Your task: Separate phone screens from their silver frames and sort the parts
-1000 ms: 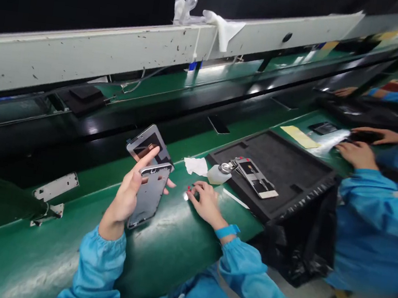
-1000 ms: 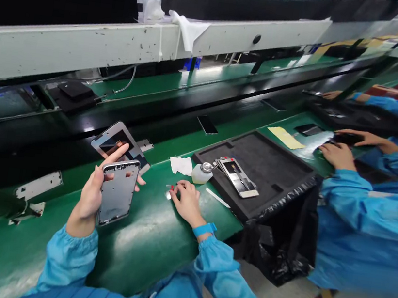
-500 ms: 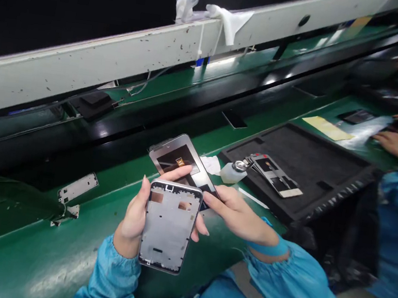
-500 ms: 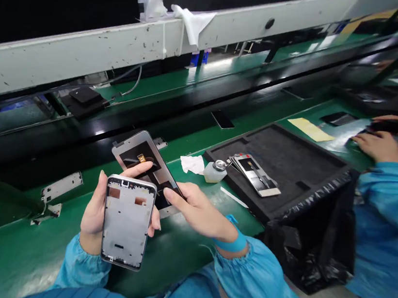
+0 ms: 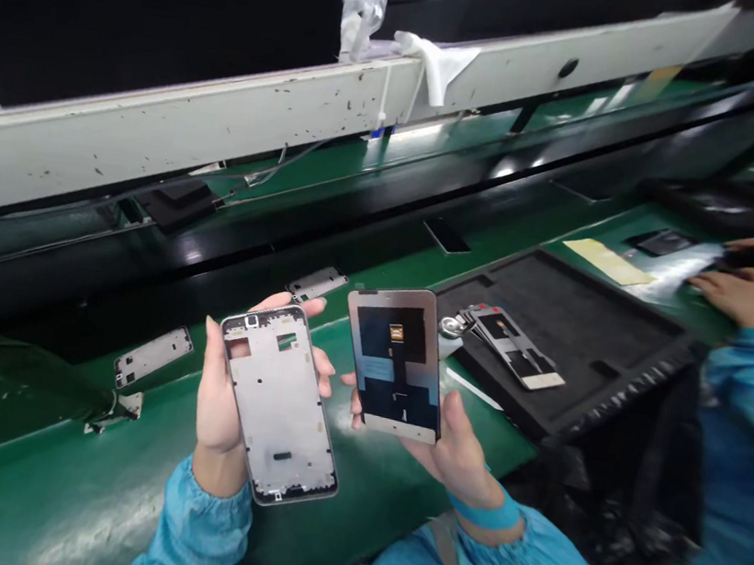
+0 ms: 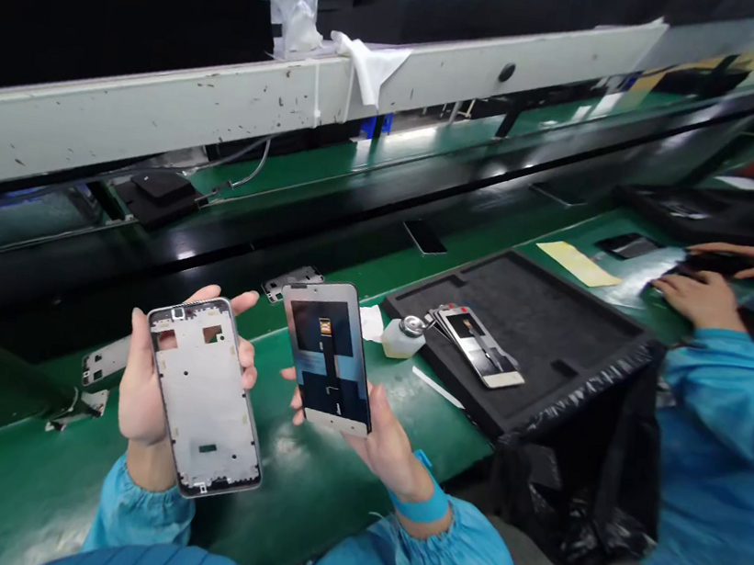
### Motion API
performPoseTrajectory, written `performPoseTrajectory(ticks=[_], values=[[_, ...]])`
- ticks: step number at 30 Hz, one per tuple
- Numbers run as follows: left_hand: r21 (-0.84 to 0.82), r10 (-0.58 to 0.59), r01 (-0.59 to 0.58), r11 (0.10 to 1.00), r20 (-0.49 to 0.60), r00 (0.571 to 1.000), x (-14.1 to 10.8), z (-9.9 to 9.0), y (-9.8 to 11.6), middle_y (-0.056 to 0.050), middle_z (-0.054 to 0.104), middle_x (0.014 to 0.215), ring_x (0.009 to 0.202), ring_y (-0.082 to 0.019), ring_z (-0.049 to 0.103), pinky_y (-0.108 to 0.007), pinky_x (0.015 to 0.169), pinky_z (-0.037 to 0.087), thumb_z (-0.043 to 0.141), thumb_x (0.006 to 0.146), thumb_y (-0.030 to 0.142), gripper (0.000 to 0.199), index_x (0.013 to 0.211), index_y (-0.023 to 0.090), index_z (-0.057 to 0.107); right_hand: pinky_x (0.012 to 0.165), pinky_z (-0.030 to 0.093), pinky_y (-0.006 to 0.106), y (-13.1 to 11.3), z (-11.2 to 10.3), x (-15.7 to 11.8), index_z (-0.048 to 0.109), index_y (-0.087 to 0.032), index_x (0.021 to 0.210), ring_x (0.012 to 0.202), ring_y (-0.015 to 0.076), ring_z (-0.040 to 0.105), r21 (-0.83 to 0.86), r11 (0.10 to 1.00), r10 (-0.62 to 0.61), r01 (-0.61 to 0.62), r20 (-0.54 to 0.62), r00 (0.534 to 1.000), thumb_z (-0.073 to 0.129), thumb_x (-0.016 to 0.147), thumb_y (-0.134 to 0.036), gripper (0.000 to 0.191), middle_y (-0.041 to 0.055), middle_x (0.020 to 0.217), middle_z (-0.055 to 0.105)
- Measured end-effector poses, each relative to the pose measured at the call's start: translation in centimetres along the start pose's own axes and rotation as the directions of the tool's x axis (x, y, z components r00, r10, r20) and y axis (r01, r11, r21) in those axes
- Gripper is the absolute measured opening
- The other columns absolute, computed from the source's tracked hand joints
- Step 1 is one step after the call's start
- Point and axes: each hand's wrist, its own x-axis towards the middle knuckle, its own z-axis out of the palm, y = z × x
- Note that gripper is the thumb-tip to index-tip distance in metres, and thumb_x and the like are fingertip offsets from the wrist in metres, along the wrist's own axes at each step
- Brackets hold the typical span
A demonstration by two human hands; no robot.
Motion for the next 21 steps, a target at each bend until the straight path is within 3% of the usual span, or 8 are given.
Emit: performPoseTrajectory(ticks=[4, 7, 9, 14, 21], values=[[-0.034, -0.011, 0.011, 0.999, 0.009, 1.0, -0.1, 0.1, -0.6, -0.012, 0.08, 0.123, 0.08, -0.023, 0.075, -0.041, 0.07, 0.064, 0.034, 0.11, 0.073, 0.064, 0.133, 0.027, 0.07, 0.081, 0.071, 0.049, 0.6, -0.2, -0.4, 0.08, -0.035, 0.131, 0.088, 0.0338, 0.082, -0.087, 0.996, -0.028, 0.024, -0.05, 0.998, 0.043, 0.103, -0.079, 0.063, 0.0111, 0.12, 0.082], [-0.027, 0.017, -0.016, 1.0, 0.047, 0.999, 0.0, -0.5, -1.0, -0.013, 0.08, 0.118, 0.081, -0.025, 0.076, -0.045, 0.074, 0.066, 0.034, 0.108, 0.077, 0.067, 0.137, 0.026, 0.066, 0.09, 0.07, 0.05, -0.4, -0.5, -0.7, 0.076, -0.04, 0.139, 0.097, 0.0341, 0.082, -0.244, 0.964, -0.112, 0.102, -0.029, 0.993, 0.049, 0.106, -0.07, 0.052, 0.01, 0.13, 0.079], [0.018, 0.051, -0.051, 0.999, 0.026, 0.998, 0.3, -0.9, -1.4, -0.013, 0.078, 0.121, 0.084, -0.026, 0.077, -0.048, 0.077, 0.066, 0.037, 0.106, 0.079, 0.07, 0.144, 0.026, 0.061, 0.095, 0.07, 0.049, -1.7, -0.7, -0.5, 0.069, -0.043, 0.149, 0.108, 0.033, 0.081, -0.39, 0.902, -0.184, 0.185, 0.041, 0.982, 0.057, 0.107, -0.063, 0.048, 0.0095, 0.14, 0.075], [0.155, 0.211, -0.199, 0.968, -0.063, 0.975, 1.5, -2.1, -2.2, -0.013, 0.075, 0.13, 0.105, -0.028, 0.078, -0.051, 0.098, 0.065, 0.059, 0.099, 0.078, 0.072, 0.15, 0.026, 0.056, 0.103, 0.065, 0.049, -4.6, -1.2, 0.7, 0.063, -0.039, 0.157, 0.124, 0.0337, 0.072, -0.7, 0.609, -0.32, 0.373, 0.213, 0.923, 0.084, 0.094, -0.049, 0.067, 0.0118, 0.139, 0.071], [0.188, 0.281, -0.268, 0.945, -0.047, 0.959, 1.9, -3.2, -1.3, -0.015, 0.073, 0.138, 0.114, -0.03, 0.078, -0.053, 0.106, 0.062, 0.061, 0.098, 0.078, 0.075, 0.152, 0.027, 0.054, 0.089, 0.069, 0.047, -5.7, -1.8, 0.4, 0.063, -0.039, 0.157, 0.116, 0.0341, 0.074, -0.779, 0.492, -0.257, 0.388, 0.296, 0.92, 0.082, 0.095, -0.052, 0.066, 0.0128, 0.132, 0.073]])
